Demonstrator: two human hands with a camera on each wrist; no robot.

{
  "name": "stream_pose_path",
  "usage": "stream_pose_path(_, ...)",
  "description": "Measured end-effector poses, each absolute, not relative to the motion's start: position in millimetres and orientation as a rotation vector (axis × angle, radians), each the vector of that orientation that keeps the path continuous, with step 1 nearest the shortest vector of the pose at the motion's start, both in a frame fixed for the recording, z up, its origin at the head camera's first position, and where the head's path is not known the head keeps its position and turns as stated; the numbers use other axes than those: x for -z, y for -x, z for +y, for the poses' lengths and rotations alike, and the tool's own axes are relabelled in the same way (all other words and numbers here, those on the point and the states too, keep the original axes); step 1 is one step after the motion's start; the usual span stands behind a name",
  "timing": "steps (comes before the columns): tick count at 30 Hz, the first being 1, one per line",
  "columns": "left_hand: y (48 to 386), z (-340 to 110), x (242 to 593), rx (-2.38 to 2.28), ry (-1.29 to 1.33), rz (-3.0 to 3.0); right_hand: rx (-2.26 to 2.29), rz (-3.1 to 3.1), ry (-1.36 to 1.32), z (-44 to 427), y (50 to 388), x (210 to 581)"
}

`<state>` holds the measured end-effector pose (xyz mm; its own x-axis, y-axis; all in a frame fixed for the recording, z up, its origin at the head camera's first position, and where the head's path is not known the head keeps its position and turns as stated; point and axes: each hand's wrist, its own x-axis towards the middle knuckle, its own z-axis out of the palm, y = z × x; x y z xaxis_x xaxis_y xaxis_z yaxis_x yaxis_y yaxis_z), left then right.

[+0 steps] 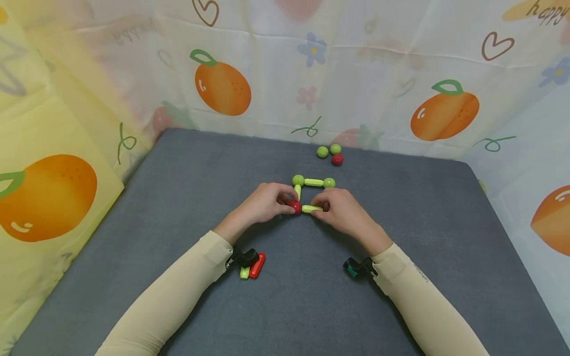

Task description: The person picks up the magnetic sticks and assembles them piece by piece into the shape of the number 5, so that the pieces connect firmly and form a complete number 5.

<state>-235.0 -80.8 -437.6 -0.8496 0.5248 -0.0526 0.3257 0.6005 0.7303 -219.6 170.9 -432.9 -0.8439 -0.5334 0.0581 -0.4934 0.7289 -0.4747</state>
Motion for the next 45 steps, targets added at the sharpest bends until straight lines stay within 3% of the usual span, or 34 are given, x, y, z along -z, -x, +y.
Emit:
stream_pose_path(15,236,-80,436,-1.065,-0.695,2.552,0.803,2.824,0.793,174,221,433)
stream_pose_path(25,238,-80,438,-1.076,-0.69,2.546,1.14,2.892,0.555,203,238,416)
stream_pose_path(45,237,-79,437,-1.066,-0.674,2.536,1.199,2.972,0.288,241,290,453)
